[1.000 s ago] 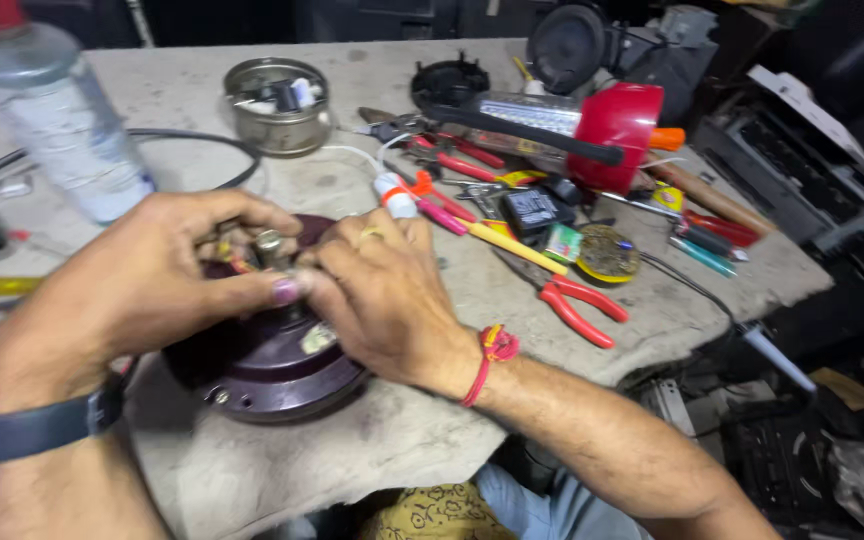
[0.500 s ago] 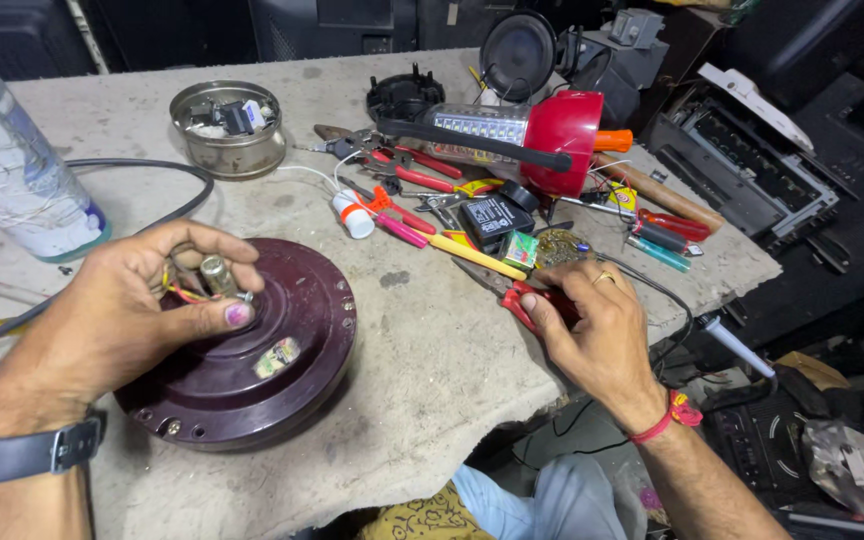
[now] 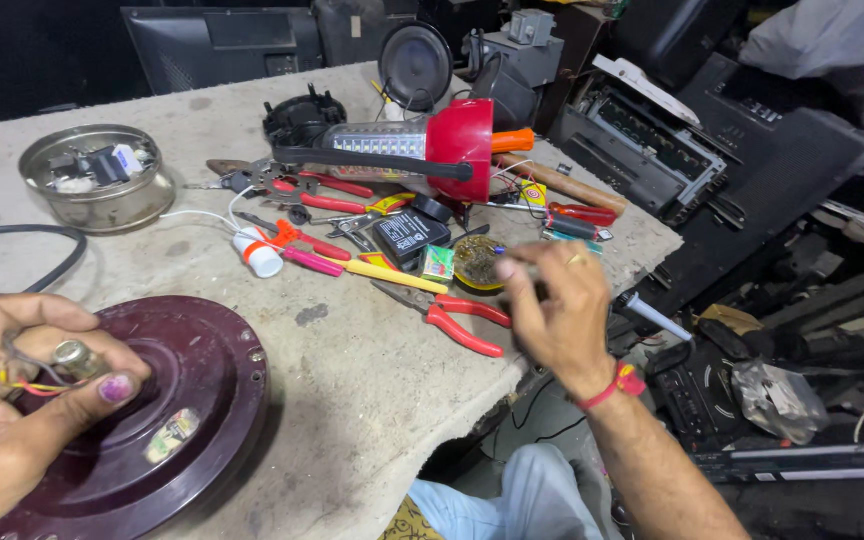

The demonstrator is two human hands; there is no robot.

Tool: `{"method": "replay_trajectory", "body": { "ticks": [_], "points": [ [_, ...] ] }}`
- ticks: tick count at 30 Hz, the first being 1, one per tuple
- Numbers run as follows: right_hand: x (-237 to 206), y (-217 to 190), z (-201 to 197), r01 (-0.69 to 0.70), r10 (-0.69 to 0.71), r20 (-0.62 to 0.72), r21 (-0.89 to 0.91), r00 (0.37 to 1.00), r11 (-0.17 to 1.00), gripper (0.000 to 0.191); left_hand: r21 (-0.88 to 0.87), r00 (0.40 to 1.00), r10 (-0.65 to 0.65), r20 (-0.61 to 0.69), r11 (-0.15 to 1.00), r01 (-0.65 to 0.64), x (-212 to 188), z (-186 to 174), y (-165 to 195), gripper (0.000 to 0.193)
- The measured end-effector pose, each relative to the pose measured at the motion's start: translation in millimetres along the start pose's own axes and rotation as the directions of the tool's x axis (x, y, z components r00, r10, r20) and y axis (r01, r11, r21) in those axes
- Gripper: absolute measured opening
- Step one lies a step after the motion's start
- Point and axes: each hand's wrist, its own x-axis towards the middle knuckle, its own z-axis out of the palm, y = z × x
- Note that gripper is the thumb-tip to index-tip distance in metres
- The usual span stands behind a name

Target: The person repairs a ceiling fan motor by manipulating internal wires and components. They use a screwdriver to adjust parts and a multimeter to test electrical connections, working on a cluttered workbench.

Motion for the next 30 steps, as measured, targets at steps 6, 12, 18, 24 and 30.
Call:
{"method": "replay_trajectory", "body": {
  "ticks": [6,12,18,24,30],
  "points": [
    [43,130,-7,-0.271,0.349,0.233,-0.31,0.907,0.911,0.022,0.076,0.996,-0.081,-0.041,0.994,0.084,-3,3,11,0.048],
    [67,194,3,-0.177,0.405,0.653,-0.388,0.64,0.905,0.034,0.038,0.988,-0.152,-0.01,0.988,0.152,7,10,55,0.057],
    [83,216,20,-0.116,0.354,0.786,-0.345,0.506,0.931,0.035,0.096,0.98,-0.196,0.024,0.977,0.193,15,14,76,0.048],
    [60,237,38,0.048,0.258,0.724,-0.374,0.64,0.926,0.03,0.088,0.988,-0.138,0.064,0.987,0.132,16,9,86,0.049],
    [-13,247,39,0.011,0.375,0.696,-0.481,0.613,0.876,0.032,0.088,0.982,-0.143,0.126,0.987,0.132,15,3,97,0.065]
  ]
}}
